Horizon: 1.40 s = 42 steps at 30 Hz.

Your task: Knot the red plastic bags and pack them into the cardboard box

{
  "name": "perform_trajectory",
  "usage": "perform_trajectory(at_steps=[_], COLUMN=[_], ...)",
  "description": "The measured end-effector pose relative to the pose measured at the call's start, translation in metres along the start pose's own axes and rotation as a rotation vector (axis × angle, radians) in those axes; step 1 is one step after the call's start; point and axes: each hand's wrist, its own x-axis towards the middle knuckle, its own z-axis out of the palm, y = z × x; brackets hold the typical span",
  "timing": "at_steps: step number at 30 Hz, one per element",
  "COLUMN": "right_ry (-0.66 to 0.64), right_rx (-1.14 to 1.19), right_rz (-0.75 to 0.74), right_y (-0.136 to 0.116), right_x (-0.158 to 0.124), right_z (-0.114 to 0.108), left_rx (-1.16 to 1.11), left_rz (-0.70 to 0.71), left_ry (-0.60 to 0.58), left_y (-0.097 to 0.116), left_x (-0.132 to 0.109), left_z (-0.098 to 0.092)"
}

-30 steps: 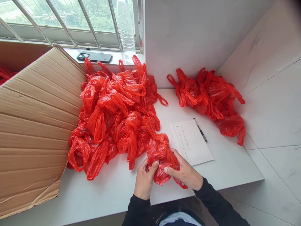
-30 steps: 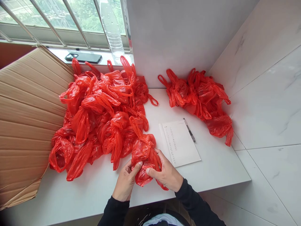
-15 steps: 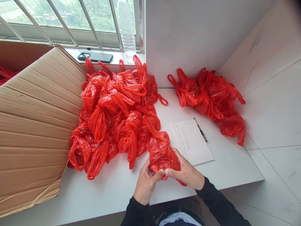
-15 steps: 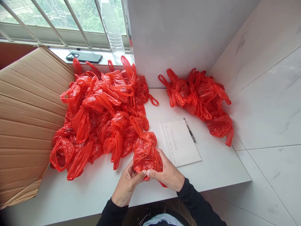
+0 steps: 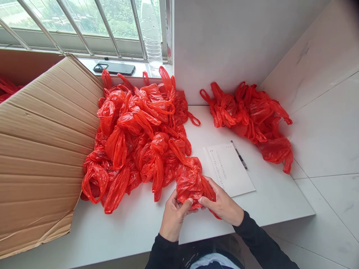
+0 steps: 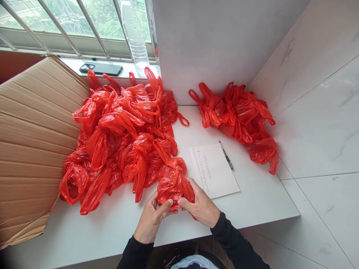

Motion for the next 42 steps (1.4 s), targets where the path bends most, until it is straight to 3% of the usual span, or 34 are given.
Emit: perform_trajectory(at_steps=[12,28,36,39,42], right_ry=[0.090,0.071,0.123,0.153,0.139], right_rx=[-0.044,-0.085,-0.039,-0.003,0.023], right_rz=[0.011,-0.034,-0.090,-0.105,-0.123], right_y=[0.007,0.006,0.004,0.000,-0.007], right_x=[0.004,0.006,0.009,0.008,0.004], right_z=[-0.005,-0.003,0.004,0.004,0.003], left_rx=[-0.106,0.021,0.080,-0.002,-0.253], left_rz=[-0.060,-0.117,-0.115,-0.087,-0.102], left_ry=[0.032,0.057,0.022,-0.012,-0.080], left_y=[0.003,-0.002,-0.004,0.004,0.016], left_x=[-0.016,-0.007,-0.001,-0.008,-0.014], left_z=[0.004,-0.004,-0.010,-0.003,0.003])
